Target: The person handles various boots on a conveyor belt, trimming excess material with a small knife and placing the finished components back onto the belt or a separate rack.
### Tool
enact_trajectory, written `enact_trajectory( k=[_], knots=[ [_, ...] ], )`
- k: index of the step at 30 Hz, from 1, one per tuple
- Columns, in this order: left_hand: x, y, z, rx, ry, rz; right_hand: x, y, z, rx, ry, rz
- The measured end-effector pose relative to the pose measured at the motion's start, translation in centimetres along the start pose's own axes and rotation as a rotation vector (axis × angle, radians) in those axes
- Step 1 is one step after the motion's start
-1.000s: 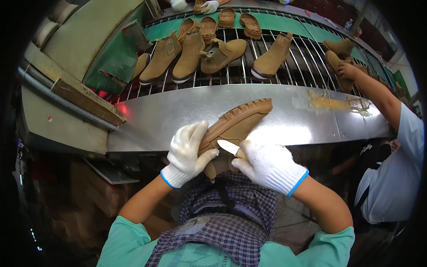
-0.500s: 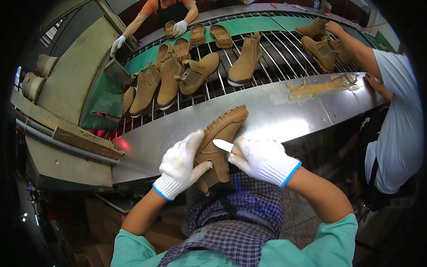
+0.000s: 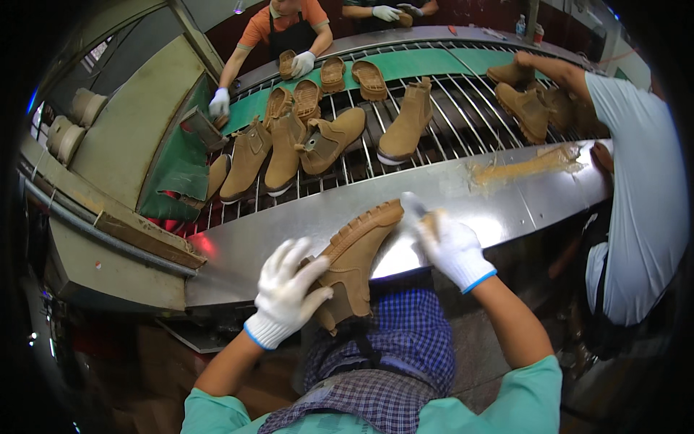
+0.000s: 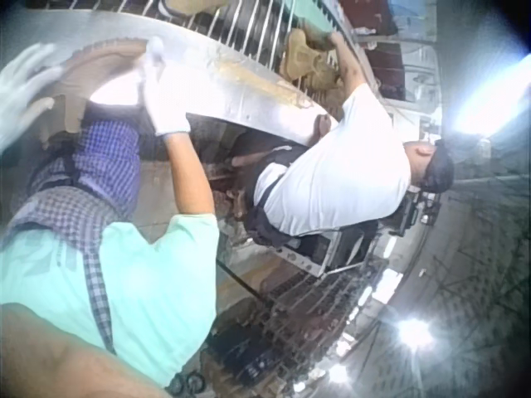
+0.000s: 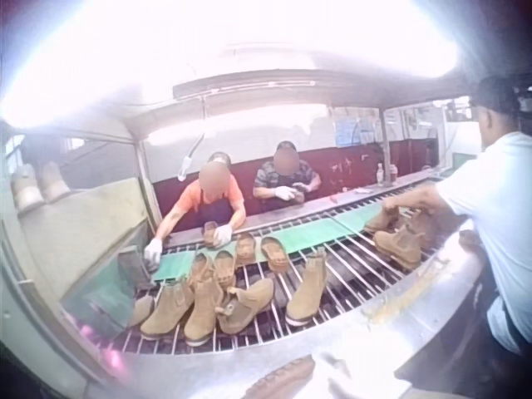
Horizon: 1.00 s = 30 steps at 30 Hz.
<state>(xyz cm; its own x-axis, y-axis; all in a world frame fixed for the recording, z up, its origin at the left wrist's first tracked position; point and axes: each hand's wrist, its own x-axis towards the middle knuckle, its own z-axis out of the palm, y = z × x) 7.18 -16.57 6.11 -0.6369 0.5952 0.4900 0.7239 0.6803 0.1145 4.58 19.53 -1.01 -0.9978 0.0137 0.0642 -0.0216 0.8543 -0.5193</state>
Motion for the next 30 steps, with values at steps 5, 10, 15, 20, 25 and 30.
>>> enact_trajectory(
  k=[5, 10, 15, 20, 25, 30],
  knots=[
    [-9.7, 0.6, 0.9, -0.224, 0.302, -0.584, 0.5, 0.8, -3.1, -0.477, 0.1, 0.033],
    [-12.8, 3.5, 4.0, -1.303, -0.06, -1.226, 5.2, -6.2, -1.5, -0.27, 0.135, -0.679],
    [-6.3, 3.5, 3.0, -1.1, 0.263, -1.075, 5.3, -8.0, -0.5, -0.048, -0.119, -0.4],
    [1.7, -1.6, -10.2, -0.391, 0.102, -0.927, 1.7, -11.7, 1.2, 0.292, -0.289, -0.267],
    [8.0, -0.9, -11.2, -0.14, -0.145, -0.812, 6.5, -15.3, -0.3, 0.775, -0.005, -0.344],
    [11.4, 0.7, -10.0, -0.105, -0.155, -0.663, 10.9, -16.9, -3.4, 1.033, 0.136, -0.365]
  ],
)
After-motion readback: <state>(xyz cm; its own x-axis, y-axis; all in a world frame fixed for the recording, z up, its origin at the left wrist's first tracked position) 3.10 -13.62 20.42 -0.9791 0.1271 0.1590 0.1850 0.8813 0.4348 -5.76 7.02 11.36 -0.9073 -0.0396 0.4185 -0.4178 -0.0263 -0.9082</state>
